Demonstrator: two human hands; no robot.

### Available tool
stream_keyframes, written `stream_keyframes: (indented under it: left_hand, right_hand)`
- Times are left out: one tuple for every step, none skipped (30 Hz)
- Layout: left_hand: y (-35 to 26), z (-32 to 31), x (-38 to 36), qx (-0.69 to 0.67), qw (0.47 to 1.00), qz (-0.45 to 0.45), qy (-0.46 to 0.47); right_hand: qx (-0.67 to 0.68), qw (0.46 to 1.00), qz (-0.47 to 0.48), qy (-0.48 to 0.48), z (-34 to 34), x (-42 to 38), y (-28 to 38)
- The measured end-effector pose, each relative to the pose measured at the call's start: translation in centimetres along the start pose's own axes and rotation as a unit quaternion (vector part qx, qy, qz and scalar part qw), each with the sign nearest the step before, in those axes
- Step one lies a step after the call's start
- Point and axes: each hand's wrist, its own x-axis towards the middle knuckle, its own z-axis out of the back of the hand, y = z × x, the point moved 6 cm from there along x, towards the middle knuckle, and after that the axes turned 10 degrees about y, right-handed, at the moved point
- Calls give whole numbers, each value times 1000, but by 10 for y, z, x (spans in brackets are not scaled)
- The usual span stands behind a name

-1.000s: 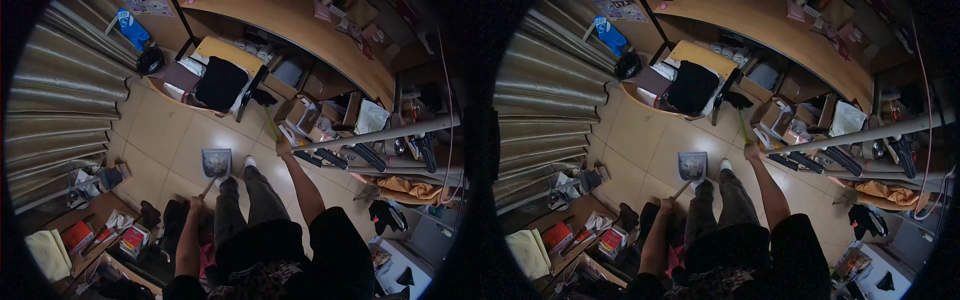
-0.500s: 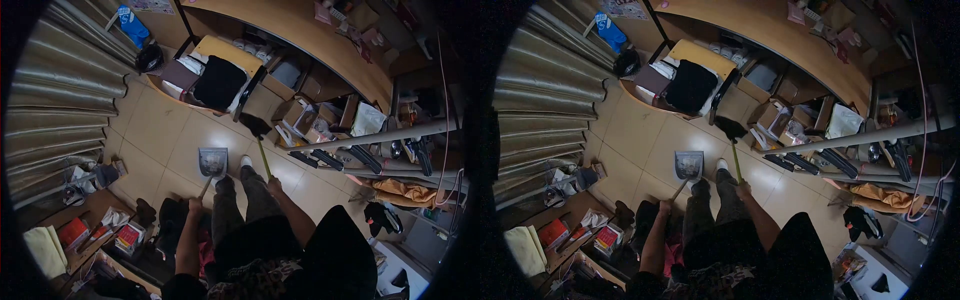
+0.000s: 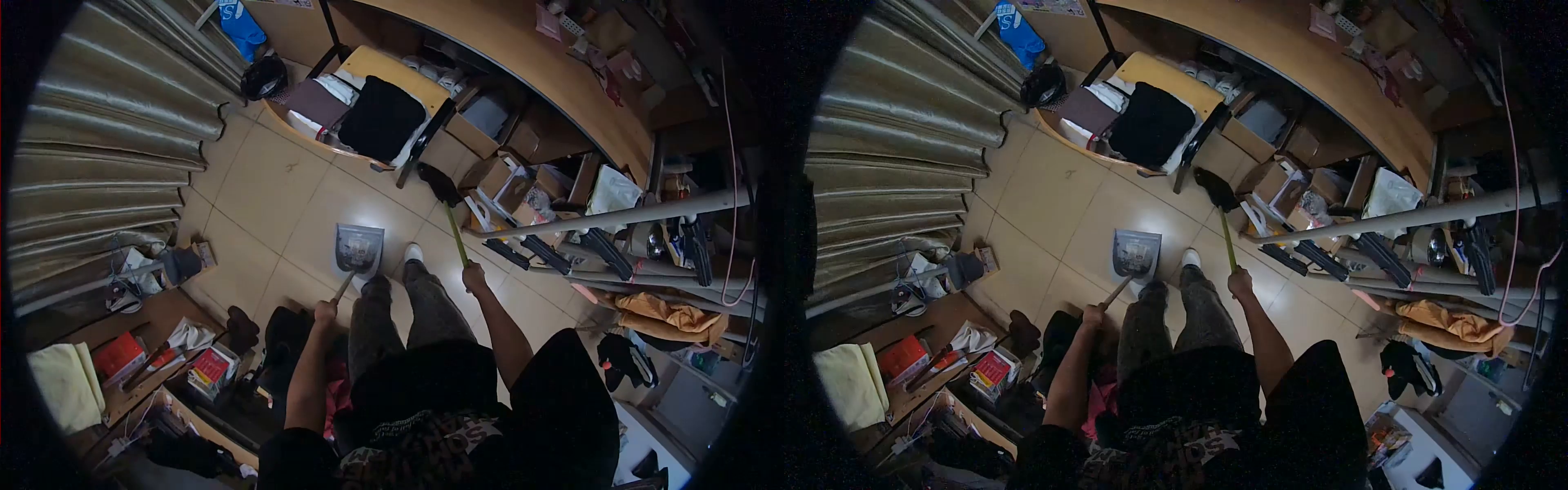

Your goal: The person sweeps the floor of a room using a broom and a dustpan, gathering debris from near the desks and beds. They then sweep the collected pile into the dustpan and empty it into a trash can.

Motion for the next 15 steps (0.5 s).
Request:
stream_keyframes:
  left_hand:
    - [18,-7,15,-1,1000,3,1]
    - [45,-16,44,-1,1000,-26,-14]
    - [62,-18,59,0,998,-55,-28]
    - [60,-12,51,2,998,-55,-25]
    - [50,-6,37,-8,999,-38,-21]
    - [43,-3,30,-18,999,-22,-16]
    - [44,-3,29,-20,999,-22,-14]
    - [43,2,28,-5,999,-36,-35]
    - [45,8,27,11,997,-50,-57]
    - [51,11,29,9,997,-52,-55]
    - [58,12,35,12,998,-43,-46]
    - [65,9,39,14,999,-33,-36]
    - [66,11,36,7,999,-34,-36]
    - [63,16,31,10,998,-48,-42]
    - [61,21,26,14,997,-61,-50]
  right_hand:
    - [-2,1000,-1,2,-9,4,-4]
    - [-25,999,5,21,-21,7,-7]
    - [-46,998,10,39,-35,10,-11]
    - [-46,998,7,39,-52,17,-26]
    - [-30,999,20,37,-71,24,-44]
    - [-22,998,28,45,-76,8,-33]
    - [-14,998,36,52,-81,-6,-24]
    - [-6,997,43,59,-85,-24,-10]
    - [92,987,-19,130,-98,-36,-7]
    - [187,959,-79,198,-116,-48,-3]
    - [279,940,-90,174,-126,-54,3]
    - [273,943,-88,171,-134,-57,13]
    - [305,924,-101,208,-147,-56,21]
    - [337,902,-115,245,-161,-54,28]
    - [331,904,-112,246,-170,-48,36]
